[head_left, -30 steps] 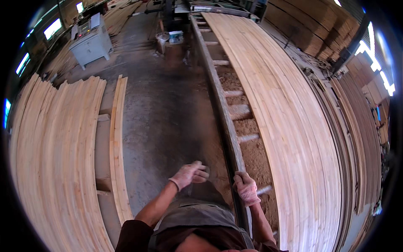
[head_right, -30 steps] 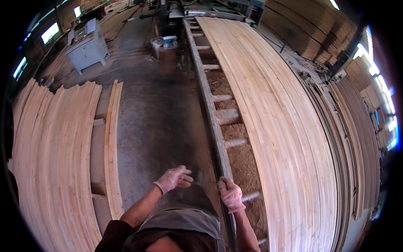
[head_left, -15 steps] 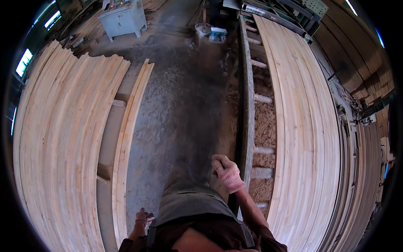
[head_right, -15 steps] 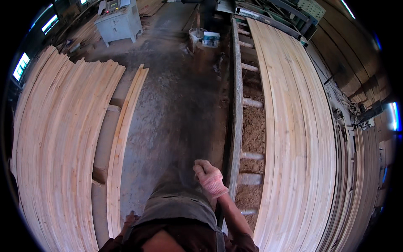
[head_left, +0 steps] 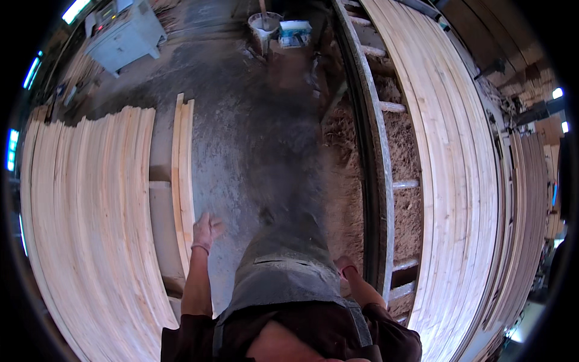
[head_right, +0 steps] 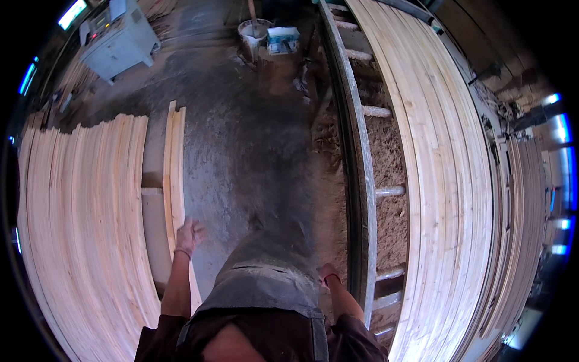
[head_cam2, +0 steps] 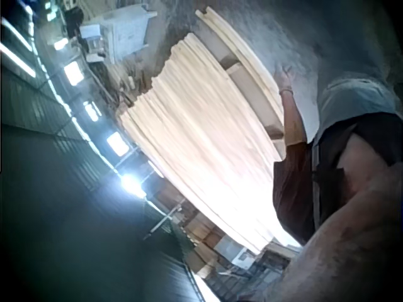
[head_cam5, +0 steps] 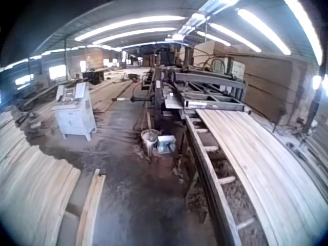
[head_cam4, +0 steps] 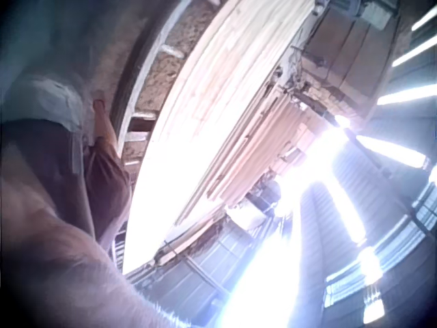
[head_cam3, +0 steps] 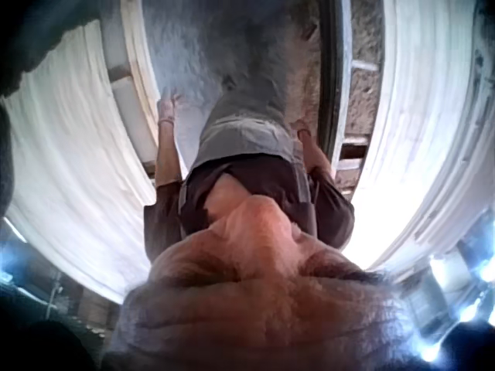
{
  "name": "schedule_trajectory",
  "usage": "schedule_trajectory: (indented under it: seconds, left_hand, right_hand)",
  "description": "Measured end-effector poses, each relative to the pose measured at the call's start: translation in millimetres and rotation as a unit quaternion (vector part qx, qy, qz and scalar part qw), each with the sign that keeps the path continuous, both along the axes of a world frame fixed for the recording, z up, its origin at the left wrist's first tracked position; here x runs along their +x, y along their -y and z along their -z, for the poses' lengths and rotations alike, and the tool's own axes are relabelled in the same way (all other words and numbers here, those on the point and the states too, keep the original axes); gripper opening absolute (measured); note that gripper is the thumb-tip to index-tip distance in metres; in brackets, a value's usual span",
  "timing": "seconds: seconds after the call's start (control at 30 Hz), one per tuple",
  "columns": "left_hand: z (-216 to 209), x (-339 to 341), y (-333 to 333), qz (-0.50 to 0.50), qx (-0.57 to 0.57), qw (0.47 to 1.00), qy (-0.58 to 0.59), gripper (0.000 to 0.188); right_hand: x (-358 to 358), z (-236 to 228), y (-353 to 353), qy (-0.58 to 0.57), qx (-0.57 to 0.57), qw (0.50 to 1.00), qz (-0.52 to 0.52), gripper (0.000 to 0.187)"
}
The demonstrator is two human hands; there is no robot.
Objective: The person applies a white substance to the edges of wooden planks using a brush and a putty knife. They then place the planks onto a curved metal frame to form a panel. Later, the person applies the substance to a large flat wooden board and stacks it with others.
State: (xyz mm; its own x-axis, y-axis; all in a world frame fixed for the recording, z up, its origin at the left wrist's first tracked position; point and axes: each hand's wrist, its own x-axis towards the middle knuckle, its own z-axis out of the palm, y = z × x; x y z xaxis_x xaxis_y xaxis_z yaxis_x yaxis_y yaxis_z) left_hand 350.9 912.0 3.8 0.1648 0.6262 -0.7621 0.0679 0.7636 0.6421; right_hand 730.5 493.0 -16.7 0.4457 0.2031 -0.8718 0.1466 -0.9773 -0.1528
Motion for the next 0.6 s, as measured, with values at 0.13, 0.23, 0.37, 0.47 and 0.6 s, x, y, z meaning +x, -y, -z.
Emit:
schedule_trajectory:
  seconds: [0.13, 0.23, 0.37, 0.47, 0.6]
  left_hand:
    - [-47.1, 104.3, -111.7, 0.052, 0.035, 0.998, -0.025, 0.070]
    - [-17.5, 141.2, -158.8, 0.165, -0.001, 0.983, -0.086, 0.070]
    - [25.1, 192.1, -195.1, 0.205, -0.036, 0.969, -0.132, 0.061]
    - [17.8, 219.1, -218.9, 0.204, -0.088, 0.965, -0.139, 0.057]
    - [33.5, 266.3, -272.0, 0.244, -0.110, 0.954, -0.136, 0.056]
  right_hand:
    - [0.7, 85.5, 0.7, -0.088, 0.087, 0.972, -0.201, 0.058]
    - [25.4, 74.7, -102.7, -0.038, 0.154, 0.978, -0.135, 0.057]
    - [103.1, 17.7, -279.2, -0.172, 0.114, 0.914, 0.349, 0.069]
    - [129.5, 34.5, -338.8, -0.128, 0.305, 0.923, 0.196, 0.070]
    - [140.7, 5.6, -428.5, -0.203, 0.236, 0.950, 0.025, 0.063]
